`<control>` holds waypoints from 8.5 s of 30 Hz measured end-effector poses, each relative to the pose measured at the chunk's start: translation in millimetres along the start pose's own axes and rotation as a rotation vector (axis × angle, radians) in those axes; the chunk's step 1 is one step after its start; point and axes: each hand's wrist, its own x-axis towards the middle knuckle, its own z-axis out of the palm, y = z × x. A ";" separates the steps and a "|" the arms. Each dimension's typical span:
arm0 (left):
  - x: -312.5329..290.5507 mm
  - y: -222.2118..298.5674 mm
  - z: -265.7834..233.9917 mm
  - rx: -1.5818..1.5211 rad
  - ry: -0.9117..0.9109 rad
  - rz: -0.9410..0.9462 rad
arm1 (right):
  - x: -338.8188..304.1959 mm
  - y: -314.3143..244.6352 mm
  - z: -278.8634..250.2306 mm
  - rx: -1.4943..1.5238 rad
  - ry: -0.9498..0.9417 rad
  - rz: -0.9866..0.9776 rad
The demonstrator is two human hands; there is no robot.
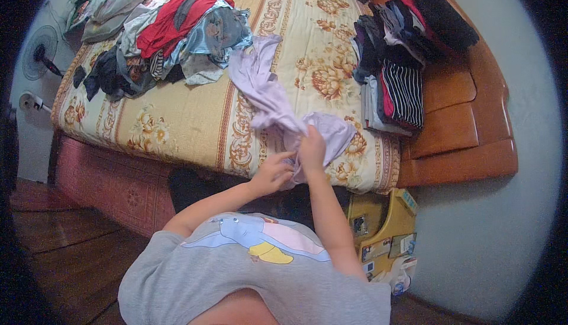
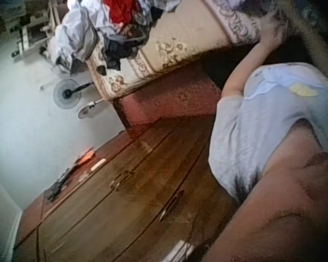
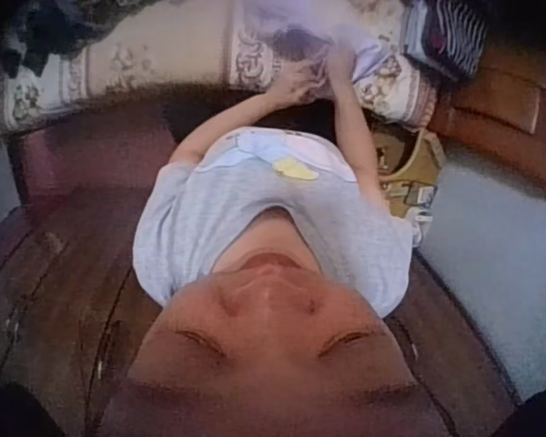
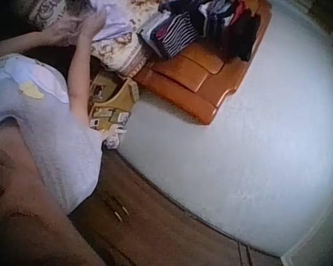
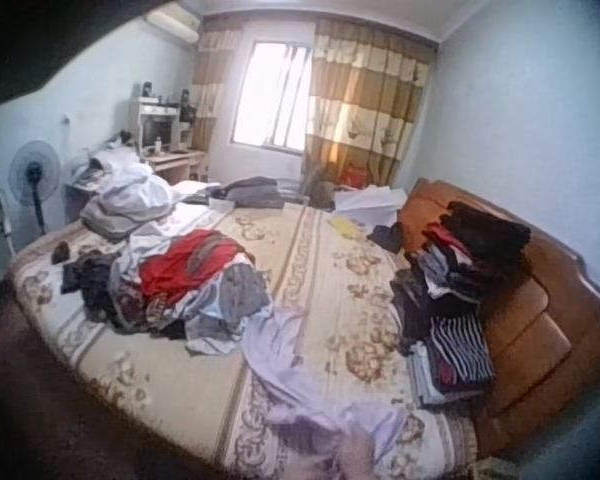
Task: The person folds several garments on a bed, including a pink hoodie, a striped shirt, a light purple top, and a red top. Each item is smoothed, folded into a compact rectangle, and placed into a growing stack on the right side of the bed.
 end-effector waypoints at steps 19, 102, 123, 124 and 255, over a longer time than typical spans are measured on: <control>34.1 -95.0 -200.9 -0.293 0.349 -1.000 | 6.0 1.4 61.9 0.225 -0.635 0.037; 239.5 -168.0 -275.2 0.855 -0.099 -0.268 | 261.6 71.4 -162.1 -0.865 0.069 -0.126; 200.5 -123.5 -268.1 0.773 0.349 0.153 | 221.5 44.5 -138.1 -0.451 0.323 -0.441; 168.1 -137.5 -250.7 0.914 0.273 0.014 | 191.6 63.7 -119.1 -0.381 0.340 -0.396; 49.3 -229.1 -206.5 0.270 0.232 -0.555 | 343.6 182.1 76.3 -0.070 -0.355 0.581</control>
